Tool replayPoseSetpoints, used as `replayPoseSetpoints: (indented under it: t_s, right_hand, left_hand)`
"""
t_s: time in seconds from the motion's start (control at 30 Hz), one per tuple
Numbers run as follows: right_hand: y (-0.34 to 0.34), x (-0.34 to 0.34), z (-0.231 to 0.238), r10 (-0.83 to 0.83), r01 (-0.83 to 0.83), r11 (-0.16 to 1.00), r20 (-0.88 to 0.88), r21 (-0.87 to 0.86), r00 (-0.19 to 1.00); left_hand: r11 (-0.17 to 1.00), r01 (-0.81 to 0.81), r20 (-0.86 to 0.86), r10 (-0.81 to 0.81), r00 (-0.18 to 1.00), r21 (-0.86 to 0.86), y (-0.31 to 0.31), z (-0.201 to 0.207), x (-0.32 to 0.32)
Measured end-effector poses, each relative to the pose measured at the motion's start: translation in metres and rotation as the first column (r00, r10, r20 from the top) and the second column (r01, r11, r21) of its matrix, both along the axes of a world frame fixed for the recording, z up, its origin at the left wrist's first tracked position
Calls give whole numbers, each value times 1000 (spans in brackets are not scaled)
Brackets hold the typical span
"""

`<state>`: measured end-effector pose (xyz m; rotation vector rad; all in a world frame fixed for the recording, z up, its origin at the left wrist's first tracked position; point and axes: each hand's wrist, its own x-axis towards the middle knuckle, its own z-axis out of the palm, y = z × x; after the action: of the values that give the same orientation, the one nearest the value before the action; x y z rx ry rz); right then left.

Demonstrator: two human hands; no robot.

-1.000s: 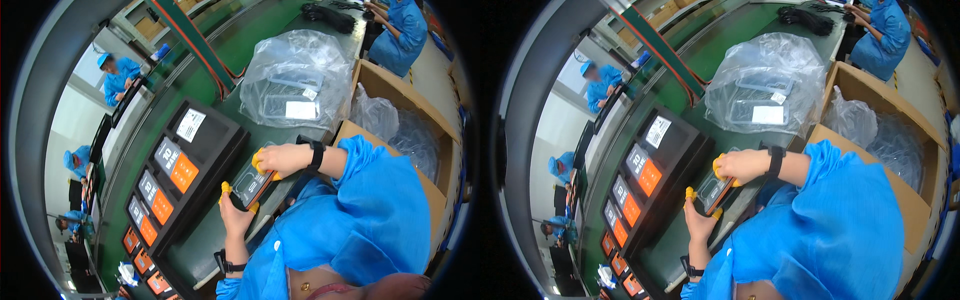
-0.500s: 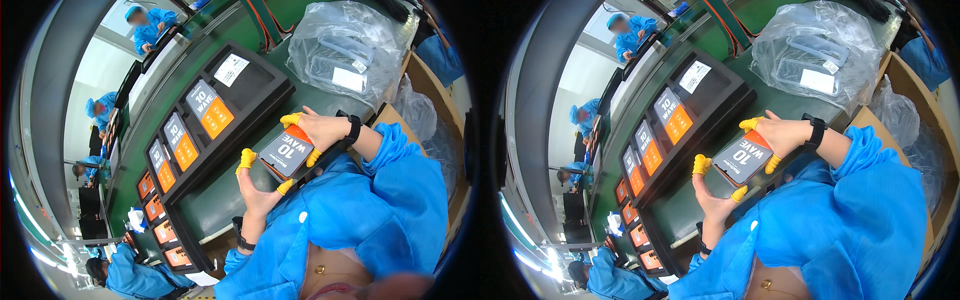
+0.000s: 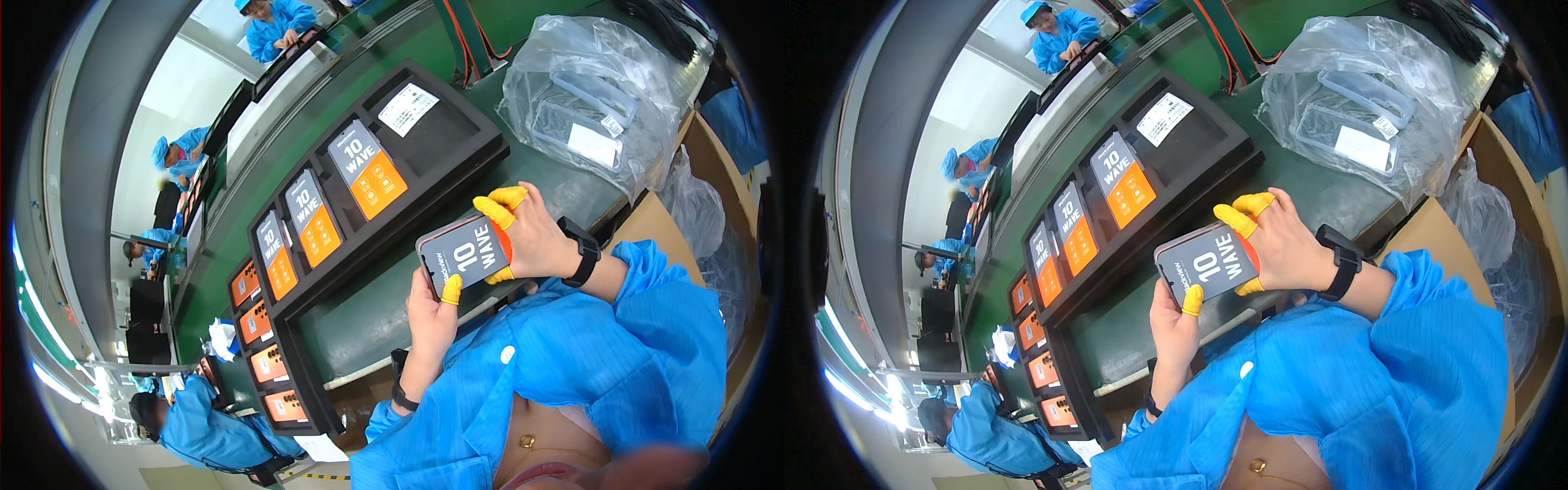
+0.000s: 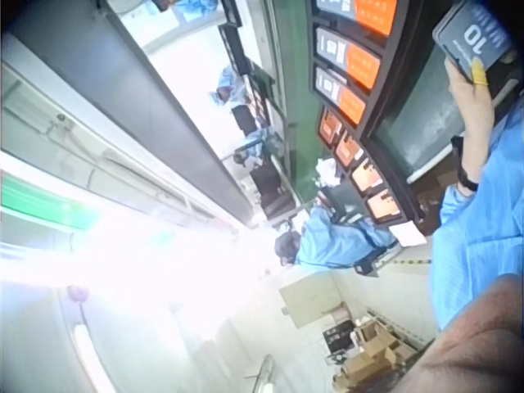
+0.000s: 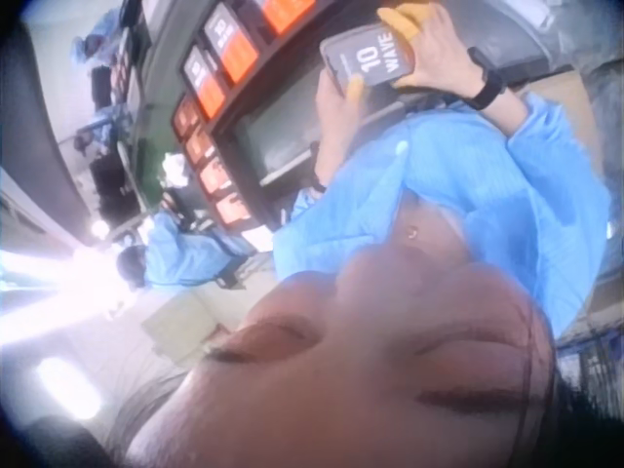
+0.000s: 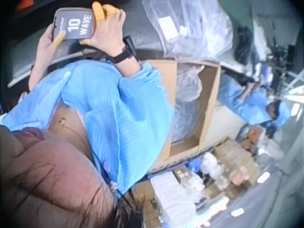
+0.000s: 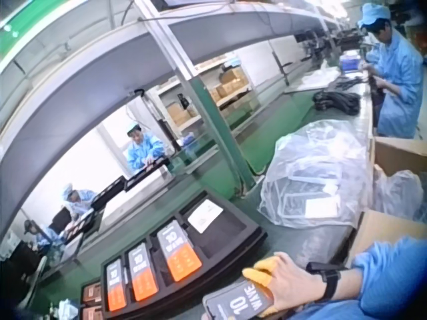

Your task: Packing orange smartphones into a black tray on an assembly line.

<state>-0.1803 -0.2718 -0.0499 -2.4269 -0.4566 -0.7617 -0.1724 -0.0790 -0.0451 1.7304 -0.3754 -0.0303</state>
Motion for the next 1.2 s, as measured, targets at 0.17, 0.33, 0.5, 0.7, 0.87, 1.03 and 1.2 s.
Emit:
replayPoseSetpoints:
  t_s: [0.17,0.33,0.5,0.7,0.87,1.03,1.2]
  right_hand:
    - [-13,19,2,133,-140,990,-419,14,898]
    - [-7,23,1,173,-132,983,-404,128,898]
    - [-7,13,10,276,-139,947,-508,291,816]
    - [14,1,19,21,22,993,-363,114,932]
    - [5,-2,11,254,79,873,-586,481,769]
    - [18,-4,15,635,44,435,-342,899,693]
    - [25,-3,8,635,-83,355,-175,931,752]
  left_hand:
    - [984,-31,-54,41,998,177,8,-12,6]
    - [954,-141,-33,156,987,266,8,-14,9]
    - [947,314,-274,-285,919,67,29,-10,13]
    - [943,4,-43,11,999,334,25,-19,5]
    - [812,481,-282,-571,771,-331,44,-12,16]
    - [816,561,-171,-577,798,-138,6,-18,-12]
    - [947,320,-155,-319,935,-18,-8,-30,-10]
